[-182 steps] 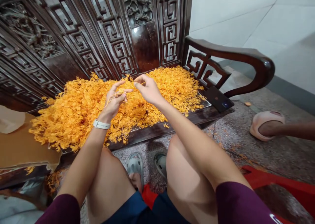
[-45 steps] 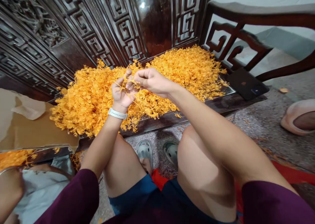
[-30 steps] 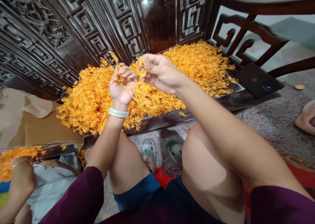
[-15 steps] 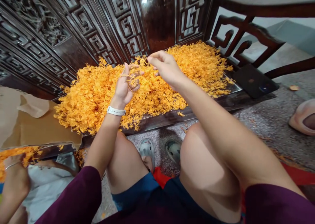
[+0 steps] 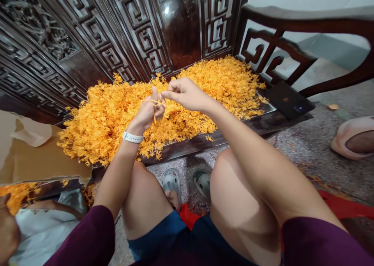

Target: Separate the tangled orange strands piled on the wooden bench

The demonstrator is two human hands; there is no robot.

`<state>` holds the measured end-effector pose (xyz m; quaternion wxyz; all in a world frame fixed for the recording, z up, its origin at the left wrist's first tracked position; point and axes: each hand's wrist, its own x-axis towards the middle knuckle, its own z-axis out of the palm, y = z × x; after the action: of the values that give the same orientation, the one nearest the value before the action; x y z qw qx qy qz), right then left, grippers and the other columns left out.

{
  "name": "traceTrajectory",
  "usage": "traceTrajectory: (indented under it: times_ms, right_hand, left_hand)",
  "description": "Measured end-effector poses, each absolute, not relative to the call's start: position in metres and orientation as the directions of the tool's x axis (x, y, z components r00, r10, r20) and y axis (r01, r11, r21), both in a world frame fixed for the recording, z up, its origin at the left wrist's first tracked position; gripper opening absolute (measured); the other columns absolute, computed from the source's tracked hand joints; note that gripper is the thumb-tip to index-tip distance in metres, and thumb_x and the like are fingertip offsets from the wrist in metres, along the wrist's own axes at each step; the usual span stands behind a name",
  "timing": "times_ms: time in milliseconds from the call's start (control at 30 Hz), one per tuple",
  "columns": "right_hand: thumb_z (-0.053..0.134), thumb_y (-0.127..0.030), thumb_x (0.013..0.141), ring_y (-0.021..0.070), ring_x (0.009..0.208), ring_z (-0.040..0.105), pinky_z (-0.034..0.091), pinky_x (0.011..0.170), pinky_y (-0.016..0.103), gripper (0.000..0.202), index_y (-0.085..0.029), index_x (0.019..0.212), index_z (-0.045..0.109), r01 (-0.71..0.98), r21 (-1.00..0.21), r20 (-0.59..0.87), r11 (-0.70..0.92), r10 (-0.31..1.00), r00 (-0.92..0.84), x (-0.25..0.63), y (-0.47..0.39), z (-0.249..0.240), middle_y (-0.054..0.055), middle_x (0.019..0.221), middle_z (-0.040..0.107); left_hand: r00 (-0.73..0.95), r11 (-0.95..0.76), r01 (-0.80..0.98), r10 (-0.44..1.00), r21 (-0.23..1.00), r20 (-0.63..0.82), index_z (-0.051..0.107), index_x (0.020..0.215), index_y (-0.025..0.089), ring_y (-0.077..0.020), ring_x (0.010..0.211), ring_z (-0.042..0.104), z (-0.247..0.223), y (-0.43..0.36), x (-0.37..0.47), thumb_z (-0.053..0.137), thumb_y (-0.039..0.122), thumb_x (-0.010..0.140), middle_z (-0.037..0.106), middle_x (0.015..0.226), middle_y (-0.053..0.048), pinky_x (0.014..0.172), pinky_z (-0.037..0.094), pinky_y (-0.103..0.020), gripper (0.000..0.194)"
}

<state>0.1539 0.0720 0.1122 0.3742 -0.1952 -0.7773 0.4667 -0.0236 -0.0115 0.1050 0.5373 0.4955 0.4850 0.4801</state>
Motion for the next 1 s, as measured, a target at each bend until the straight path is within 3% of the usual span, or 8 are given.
traceTrajectory:
  times_ms: [133,233,333,433,567,667,767,1000]
  right_hand:
    - [0.073,-0.064,0.098,0.0100,0.060,0.029,0.021,0.055,0.030,0.057,-0.021,0.070,0.048,-0.078,-0.910,0.359,0.407,0.679,-0.640,0.157,0.070,0.115,-0.005,0.062,0.038]
    - [0.066,-0.071,0.100,0.0105,0.060,0.028,0.021,0.055,0.030,0.060,-0.022,0.072,0.045,-0.093,-0.938,0.316,0.333,0.713,-0.626,0.156,0.068,0.115,-0.006,0.063,0.036]
    - [0.060,-0.074,0.101,0.0116,0.062,0.031,0.023,0.056,0.030,0.061,-0.022,0.073,0.048,-0.077,-0.947,0.284,0.311,0.702,-0.653,0.158,0.065,0.118,-0.004,0.066,0.038]
    - [0.057,-0.075,0.102,0.0121,0.062,0.031,0.022,0.056,0.030,0.062,-0.021,0.074,0.054,-0.033,-0.942,0.264,0.334,0.678,-0.686,0.164,0.063,0.124,-0.004,0.066,0.038]
    - [0.071,-0.072,0.095,0.0101,0.060,0.025,0.017,0.055,0.030,0.064,-0.022,0.067,0.043,-0.031,-0.948,0.247,0.316,0.675,-0.696,0.172,0.060,0.130,-0.006,0.064,0.030]
    - [0.074,-0.071,0.093,0.0089,0.057,0.018,0.013,0.053,0.029,0.061,-0.023,0.072,0.042,-0.156,-0.974,0.224,0.163,0.775,-0.591,0.176,0.063,0.132,-0.008,0.065,0.026]
    - [0.073,-0.070,0.093,0.0092,0.057,0.012,0.010,0.051,0.028,0.057,-0.024,0.078,0.044,-0.336,-0.942,0.163,0.004,0.880,-0.445,0.179,0.071,0.133,-0.008,0.065,0.025]
    - [0.064,-0.056,0.104,0.0099,0.055,0.010,0.012,0.045,0.021,0.050,-0.023,0.075,0.042,-0.499,-0.861,0.125,-0.096,0.912,-0.391,0.177,0.093,0.127,-0.009,0.062,0.019]
  left_hand:
    - [0.229,0.023,0.093,0.973,0.995,-0.044,0.056,0.066,0.021,-0.0049,0.042,0.015,0.106,-0.016,-0.026,0.069,0.075,0.093,0.027,0.048,0.010,0.045,0.011,-0.025,0.062]
    - [0.328,-0.033,0.201,0.944,0.979,-0.036,0.040,0.053,0.021,-0.0049,0.046,0.016,0.105,-0.019,-0.024,0.077,0.073,0.087,0.023,0.050,0.009,0.049,0.009,-0.028,0.072]
    - [0.373,-0.037,0.179,0.927,0.983,-0.033,0.029,0.051,0.021,-0.0041,0.048,0.018,0.105,-0.020,-0.022,0.087,0.060,0.083,0.023,0.053,0.008,0.051,0.011,-0.027,0.076]
    - [0.267,0.010,-0.007,0.964,1.000,-0.008,0.041,0.053,0.021,-0.0035,0.044,0.017,0.106,-0.020,-0.026,0.087,0.054,0.081,0.024,0.050,0.010,0.048,0.013,-0.023,0.063]
    - [0.043,-0.011,-0.172,0.999,0.985,0.018,0.060,0.057,0.018,-0.0030,0.038,0.014,0.107,-0.016,-0.034,0.081,0.048,0.085,0.023,0.040,0.011,0.043,0.015,-0.019,0.046]
    - [0.044,0.011,-0.206,0.999,0.979,-0.002,0.051,0.052,0.019,-0.0031,0.037,0.017,0.107,-0.016,-0.031,0.080,0.047,0.086,0.026,0.041,0.009,0.042,0.018,-0.018,0.053]
    - [0.101,0.038,-0.160,0.995,0.986,-0.022,0.049,0.052,0.019,-0.0033,0.038,0.018,0.106,-0.021,-0.016,0.078,0.058,0.087,0.027,0.043,0.009,0.042,0.016,-0.019,0.060]
    - [0.300,0.067,0.018,0.951,0.998,-0.070,0.041,0.048,0.021,-0.0047,0.039,0.020,0.104,-0.020,0.012,0.074,0.070,0.089,0.026,0.045,0.007,0.044,0.016,-0.023,0.071]
